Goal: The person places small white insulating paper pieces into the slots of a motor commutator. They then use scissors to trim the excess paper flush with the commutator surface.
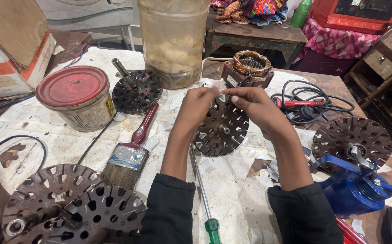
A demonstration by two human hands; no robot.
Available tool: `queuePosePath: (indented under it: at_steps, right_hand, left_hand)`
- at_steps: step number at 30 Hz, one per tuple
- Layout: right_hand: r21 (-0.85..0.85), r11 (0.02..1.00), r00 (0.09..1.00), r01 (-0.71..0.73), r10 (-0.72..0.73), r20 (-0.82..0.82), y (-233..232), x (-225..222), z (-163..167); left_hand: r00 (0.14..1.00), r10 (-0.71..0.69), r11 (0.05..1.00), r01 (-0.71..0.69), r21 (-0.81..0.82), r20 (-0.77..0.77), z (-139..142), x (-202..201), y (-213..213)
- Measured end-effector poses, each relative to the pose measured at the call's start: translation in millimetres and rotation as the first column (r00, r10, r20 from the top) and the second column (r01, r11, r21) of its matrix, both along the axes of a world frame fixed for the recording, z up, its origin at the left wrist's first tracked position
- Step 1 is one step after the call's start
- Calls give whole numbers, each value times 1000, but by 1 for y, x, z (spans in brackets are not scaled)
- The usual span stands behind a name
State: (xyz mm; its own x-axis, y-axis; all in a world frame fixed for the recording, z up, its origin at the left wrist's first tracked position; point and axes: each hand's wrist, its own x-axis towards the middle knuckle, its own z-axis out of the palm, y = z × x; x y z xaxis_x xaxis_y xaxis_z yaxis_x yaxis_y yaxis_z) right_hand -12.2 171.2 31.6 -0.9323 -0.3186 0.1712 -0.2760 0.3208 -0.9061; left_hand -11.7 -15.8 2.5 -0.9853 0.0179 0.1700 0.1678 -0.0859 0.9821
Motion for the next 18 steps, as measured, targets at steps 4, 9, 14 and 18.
queuePosePath:
  at_steps: [4, 9, 14, 18]
  right_hand:
    - [-220, 971, 981, 93, -51, 190, -8, 0, 0]
    - [-305, 945, 958, 122, -31, 286, -25, 3, -2]
    - [-314, 945, 953, 93, 7, 304, -25, 3, -4]
    - [-331, 938, 949, 100, 11, 316, -18, 3, -1]
  left_hand:
    - [991, -109, 971, 91, 221, 72, -12, -10, -6]
    - [965, -214, 937, 161, 309, 148, -18, -12, -14]
    - [941, -307, 914, 251, 318, 140, -19, -7, -16]
    - [934, -316, 906, 245, 345, 167, -17, -5, -15]
